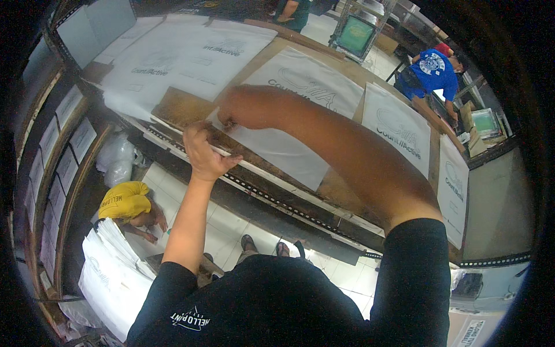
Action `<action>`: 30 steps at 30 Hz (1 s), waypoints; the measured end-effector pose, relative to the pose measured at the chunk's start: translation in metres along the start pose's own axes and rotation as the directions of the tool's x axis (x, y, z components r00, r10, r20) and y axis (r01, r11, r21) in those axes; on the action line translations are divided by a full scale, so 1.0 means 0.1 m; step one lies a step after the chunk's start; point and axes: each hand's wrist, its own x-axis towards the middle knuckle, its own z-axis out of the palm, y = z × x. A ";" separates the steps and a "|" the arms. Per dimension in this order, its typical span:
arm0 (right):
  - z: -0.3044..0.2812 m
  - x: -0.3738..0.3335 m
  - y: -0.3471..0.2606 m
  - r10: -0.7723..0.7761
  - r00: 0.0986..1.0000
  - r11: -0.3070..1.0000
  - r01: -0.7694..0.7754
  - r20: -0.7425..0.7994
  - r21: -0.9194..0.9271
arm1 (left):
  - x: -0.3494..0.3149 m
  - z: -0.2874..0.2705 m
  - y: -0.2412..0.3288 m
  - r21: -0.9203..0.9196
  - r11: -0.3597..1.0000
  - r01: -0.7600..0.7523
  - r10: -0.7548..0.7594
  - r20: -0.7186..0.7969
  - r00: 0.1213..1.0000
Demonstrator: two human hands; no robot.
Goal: The person applies adhesive labels to printed plastic bags by hand, using a small scraping tool to smooth them down.
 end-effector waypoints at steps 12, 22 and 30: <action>0.05 -1.63 -0.40 0.122 0.989 0.990 -0.127 0.086 0.054 | -0.02 -0.01 0.00 0.007 1.000 0.027 -0.027 0.008 1.000; -0.23 -0.94 -0.05 0.106 0.978 0.970 -0.063 -0.178 0.233 | -0.02 0.02 -0.01 0.024 1.000 0.012 -0.011 -0.014 1.000; 0.20 0.20 0.23 -0.056 0.948 0.996 0.076 -0.314 0.054 | -0.02 0.00 0.01 0.041 0.999 0.021 -0.022 0.019 1.000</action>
